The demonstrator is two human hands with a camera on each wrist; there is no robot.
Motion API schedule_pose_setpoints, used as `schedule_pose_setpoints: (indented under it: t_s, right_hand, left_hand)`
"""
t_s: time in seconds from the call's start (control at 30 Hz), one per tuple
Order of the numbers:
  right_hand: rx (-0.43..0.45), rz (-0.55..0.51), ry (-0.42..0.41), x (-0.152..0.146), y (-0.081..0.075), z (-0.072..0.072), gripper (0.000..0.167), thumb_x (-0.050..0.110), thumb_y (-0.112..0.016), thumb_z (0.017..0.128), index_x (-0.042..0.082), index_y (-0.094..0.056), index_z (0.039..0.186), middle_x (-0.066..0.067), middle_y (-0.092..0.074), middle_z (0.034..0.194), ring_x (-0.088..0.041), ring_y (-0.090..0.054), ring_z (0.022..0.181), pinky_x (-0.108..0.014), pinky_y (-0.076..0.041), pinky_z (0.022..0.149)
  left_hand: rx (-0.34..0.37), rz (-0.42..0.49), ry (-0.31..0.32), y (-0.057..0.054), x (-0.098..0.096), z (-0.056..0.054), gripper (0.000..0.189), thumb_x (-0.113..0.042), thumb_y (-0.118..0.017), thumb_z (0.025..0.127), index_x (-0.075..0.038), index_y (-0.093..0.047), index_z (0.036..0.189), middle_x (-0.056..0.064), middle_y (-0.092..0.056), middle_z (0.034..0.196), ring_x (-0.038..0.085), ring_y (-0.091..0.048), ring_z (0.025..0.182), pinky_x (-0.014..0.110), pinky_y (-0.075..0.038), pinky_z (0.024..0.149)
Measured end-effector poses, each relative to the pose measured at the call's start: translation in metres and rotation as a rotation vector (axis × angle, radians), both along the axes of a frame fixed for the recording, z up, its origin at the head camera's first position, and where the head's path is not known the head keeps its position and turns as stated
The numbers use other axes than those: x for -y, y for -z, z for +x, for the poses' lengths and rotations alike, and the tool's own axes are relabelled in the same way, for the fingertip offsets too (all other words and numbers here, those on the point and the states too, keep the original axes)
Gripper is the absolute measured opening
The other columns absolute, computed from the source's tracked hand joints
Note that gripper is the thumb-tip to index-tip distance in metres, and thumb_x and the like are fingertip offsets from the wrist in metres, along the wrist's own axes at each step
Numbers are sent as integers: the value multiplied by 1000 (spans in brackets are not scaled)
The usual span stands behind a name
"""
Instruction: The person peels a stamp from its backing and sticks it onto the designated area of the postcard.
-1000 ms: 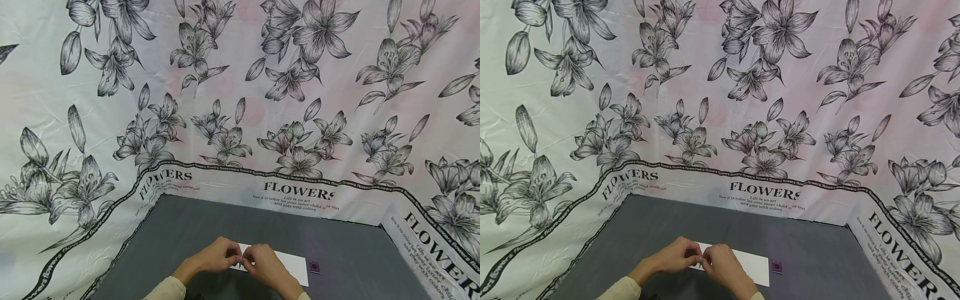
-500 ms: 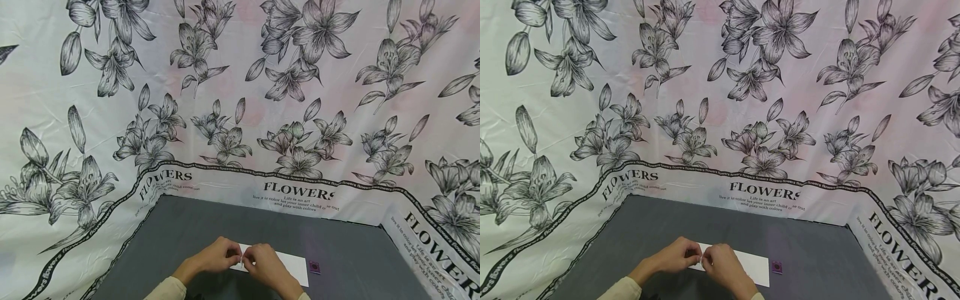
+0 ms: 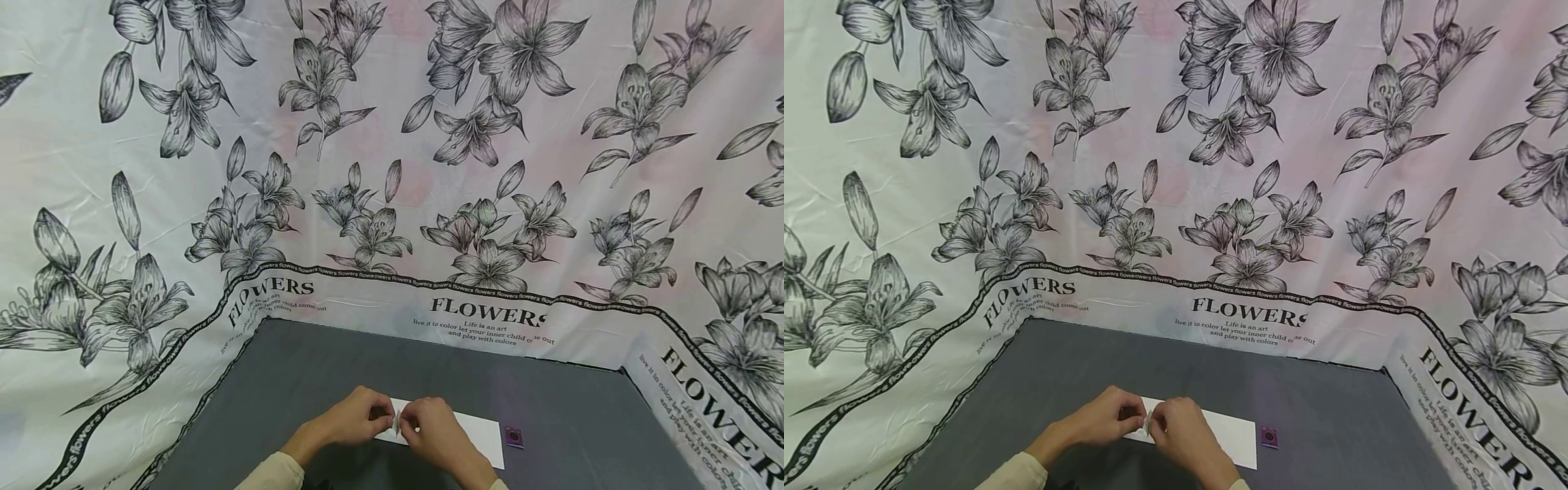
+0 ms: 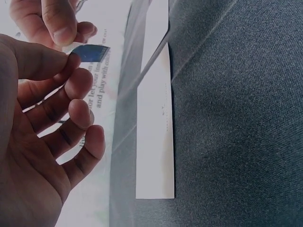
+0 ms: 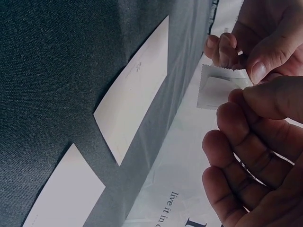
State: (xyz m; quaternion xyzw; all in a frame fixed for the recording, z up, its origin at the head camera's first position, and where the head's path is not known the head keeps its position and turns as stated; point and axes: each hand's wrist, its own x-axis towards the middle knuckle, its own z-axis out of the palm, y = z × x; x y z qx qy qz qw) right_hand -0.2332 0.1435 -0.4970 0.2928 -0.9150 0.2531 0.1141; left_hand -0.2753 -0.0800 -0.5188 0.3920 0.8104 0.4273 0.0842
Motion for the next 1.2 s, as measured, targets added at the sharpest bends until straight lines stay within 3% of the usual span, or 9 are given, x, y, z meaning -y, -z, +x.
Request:
schedule_pose_setpoints:
  t_s: [0.37,0.6,0.9,1.2]
  right_hand:
    - [-19,5,32,-3,0,3,15,8,-78,90,15,-78,77,14,-65,69,5,-47,65,-21,-44,60]
    - [-29,-10,52,-8,-1,4,15,8,-79,89,15,-78,76,14,-64,69,6,-46,64,-20,-43,58]
    - [-15,-30,75,-20,0,6,16,7,-78,88,16,-77,74,15,-62,66,6,-44,61,-19,-41,56]
    - [16,-17,44,-26,5,6,15,7,-77,88,13,-77,74,16,-56,62,6,-40,59,-18,-39,54]
  left_hand:
    - [-37,-4,-15,0,1,0,14,-10,-68,104,-12,-77,94,-16,-63,76,-6,-54,67,17,-49,66]
    - [-31,-5,-31,0,2,1,13,-10,-68,104,-8,-78,95,-16,-62,76,-6,-54,66,17,-49,65]
    - [-35,-3,-75,0,5,-2,13,-8,-69,102,-13,-76,93,-15,-62,78,-5,-53,67,18,-49,65]
    - [-43,-11,-102,-1,7,-5,13,-9,-68,102,-15,-76,94,-14,-63,80,-4,-54,70,19,-49,66]
